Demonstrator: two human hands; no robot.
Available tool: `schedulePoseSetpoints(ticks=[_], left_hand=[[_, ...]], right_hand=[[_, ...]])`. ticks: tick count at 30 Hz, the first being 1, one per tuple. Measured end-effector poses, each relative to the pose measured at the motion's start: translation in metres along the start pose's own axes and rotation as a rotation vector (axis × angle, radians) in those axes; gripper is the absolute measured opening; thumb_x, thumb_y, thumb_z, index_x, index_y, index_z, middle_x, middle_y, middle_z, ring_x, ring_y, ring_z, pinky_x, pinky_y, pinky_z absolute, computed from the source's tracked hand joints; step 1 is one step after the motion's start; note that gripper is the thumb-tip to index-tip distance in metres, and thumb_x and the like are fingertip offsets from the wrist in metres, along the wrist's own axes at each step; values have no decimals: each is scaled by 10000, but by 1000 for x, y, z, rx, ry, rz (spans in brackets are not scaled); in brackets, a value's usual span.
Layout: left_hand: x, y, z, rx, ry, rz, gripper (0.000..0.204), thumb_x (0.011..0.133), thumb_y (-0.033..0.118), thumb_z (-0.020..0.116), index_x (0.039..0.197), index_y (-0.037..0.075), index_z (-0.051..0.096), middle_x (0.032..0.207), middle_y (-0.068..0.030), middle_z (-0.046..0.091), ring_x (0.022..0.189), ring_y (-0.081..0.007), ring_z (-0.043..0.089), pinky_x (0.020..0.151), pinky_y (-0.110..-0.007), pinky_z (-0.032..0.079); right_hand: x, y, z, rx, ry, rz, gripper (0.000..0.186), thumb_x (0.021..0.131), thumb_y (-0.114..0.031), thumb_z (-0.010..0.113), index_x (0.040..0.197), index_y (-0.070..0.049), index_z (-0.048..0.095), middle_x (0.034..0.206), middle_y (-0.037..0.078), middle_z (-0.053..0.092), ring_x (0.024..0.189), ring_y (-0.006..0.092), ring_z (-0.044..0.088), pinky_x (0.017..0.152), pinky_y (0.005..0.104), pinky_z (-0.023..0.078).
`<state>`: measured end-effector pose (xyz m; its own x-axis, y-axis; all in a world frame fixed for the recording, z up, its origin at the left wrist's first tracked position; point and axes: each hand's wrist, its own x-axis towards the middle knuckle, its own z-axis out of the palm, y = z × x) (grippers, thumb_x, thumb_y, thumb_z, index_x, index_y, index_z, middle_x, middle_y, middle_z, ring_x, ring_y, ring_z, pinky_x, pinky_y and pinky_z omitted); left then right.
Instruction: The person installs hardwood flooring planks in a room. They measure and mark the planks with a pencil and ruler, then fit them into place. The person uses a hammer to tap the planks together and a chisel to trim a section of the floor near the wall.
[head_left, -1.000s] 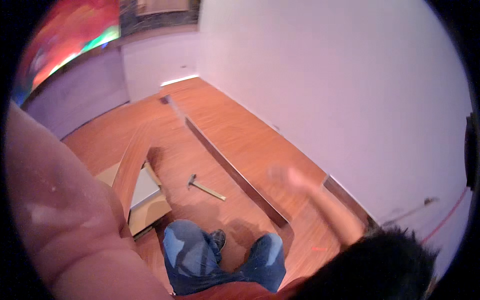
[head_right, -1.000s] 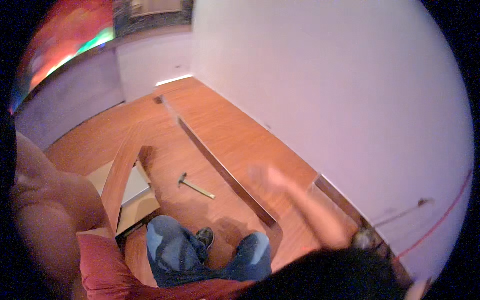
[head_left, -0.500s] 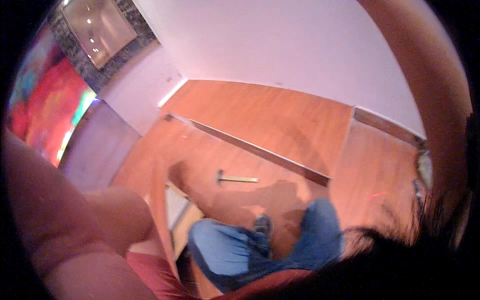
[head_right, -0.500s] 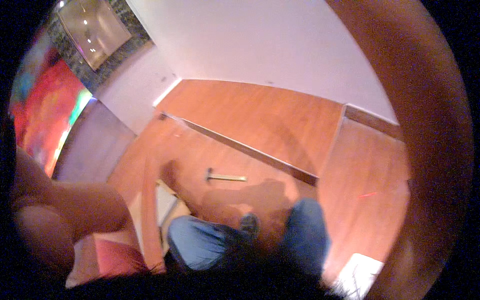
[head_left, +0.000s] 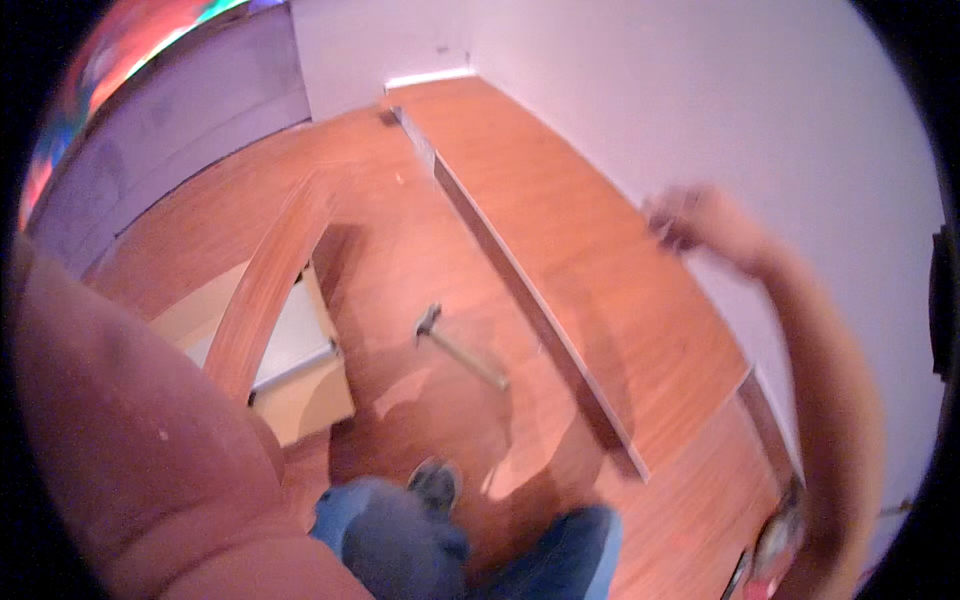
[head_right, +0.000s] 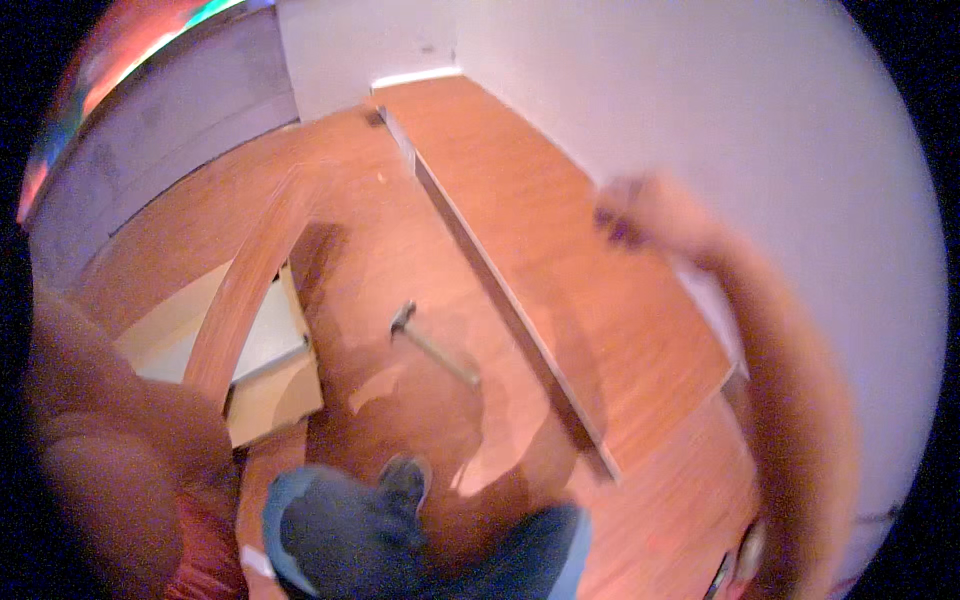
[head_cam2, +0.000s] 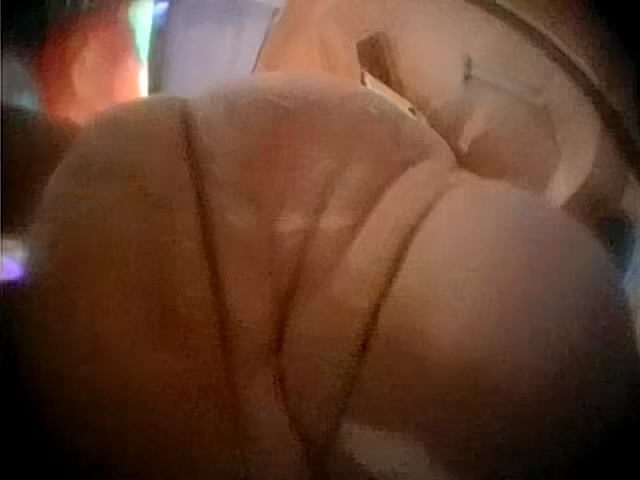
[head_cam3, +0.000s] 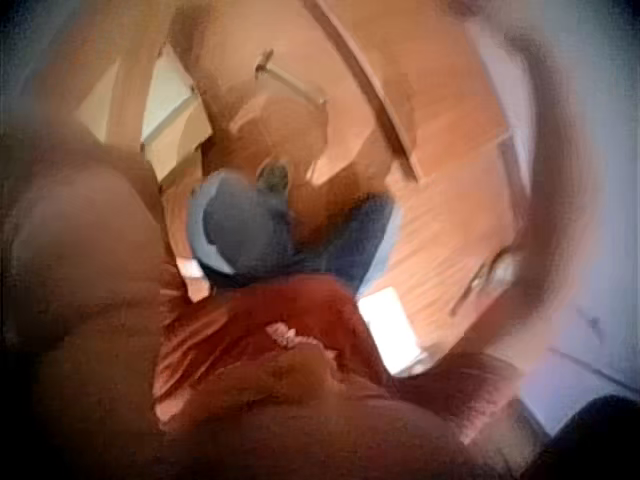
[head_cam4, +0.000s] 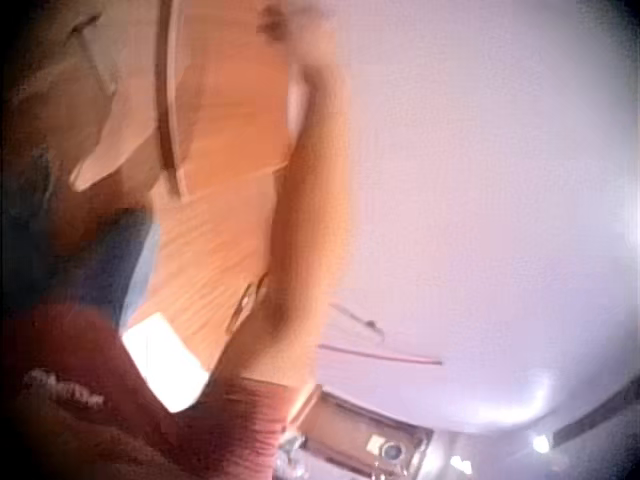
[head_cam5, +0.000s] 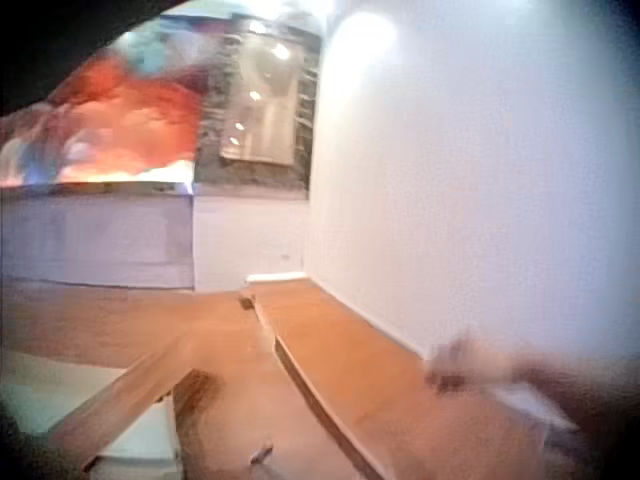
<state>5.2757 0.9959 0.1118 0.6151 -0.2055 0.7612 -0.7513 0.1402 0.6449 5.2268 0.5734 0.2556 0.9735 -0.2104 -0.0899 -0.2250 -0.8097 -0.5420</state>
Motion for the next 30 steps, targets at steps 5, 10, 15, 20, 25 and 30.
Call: schedulePoseSetpoints(ticks=[5, 10, 15, 20, 25, 30], left_hand=[[-13, -66, -48, 14, 6, -82, 436, 1068, 384, 474, 1286, 57, 661, 1271, -184, 678, 1195, -355, 619, 1084, -483, 451], [-12, -187, -85, 57, 97, -263, 451, 1068, 401, 468, 1291, 62, 663, 1276, -189, 678, 1197, -367, 619, 1086, -495, 450], [9, -362, -99, 164, 226, -549, 466, 1068, 418, 463, 1297, 67, 664, 1281, -194, 678, 1199, -380, 619, 1088, -506, 449], [40, -499, -88, 346, 241, -727, 480, 1068, 436, 458, 1303, 71, 666, 1286, -199, 677, 1201, -392, 619, 1090, -517, 448], [-8, -578, -100, 897, -162, -1061, 519, 1048, 388, 525, 1439, 50, 567, 1550, -149, 513, 1475, -337, 411, 1215, -551, 285], [-70, -630, -126, 1393, -300, -770, 571, 1023, 453, 527, 1497, 135, 526, 1605, -80, 446, 1505, -265, 343, 1244, -507, 242]], right_hand=[[-3, -13, 205, -16, -163, -13, 396, 1012, -392, 632, 1062, -15, 743, 956, 217, 748, 902, 348, 728, 845, 432, 563], [23, 27, 316, -236, -258, 178, 334, 1032, -287, 619, 1133, 25, 685, 981, 225, 739, 969, 386, 718, 853, 427, 556], [162, 92, 373, -321, -38, -89, 409, 1031, -279, 593, 1293, 33, 629, 1304, 284, 638, 1240, 435, 599, 1055, 489, 486], [176, 107, 399, -524, -7, -68, 497, 1021, -264, 594, 1398, 56, 541, 1483, 299, 511, 1392, 471, 458, 1193, 504, 370], [210, 84, 417, -571, 47, -299, 539, 1005, -235, 590, 1472, 10, 479, 1561, 265, 431, 1428, 450, 416, 1185, 538, 347], [307, 53, 448, -541, 12, -324, 565, 984, -179, 608, 1488, 20, 449, 1556, 266, 431, 1424, 464, 406, 1184, 536, 348]])
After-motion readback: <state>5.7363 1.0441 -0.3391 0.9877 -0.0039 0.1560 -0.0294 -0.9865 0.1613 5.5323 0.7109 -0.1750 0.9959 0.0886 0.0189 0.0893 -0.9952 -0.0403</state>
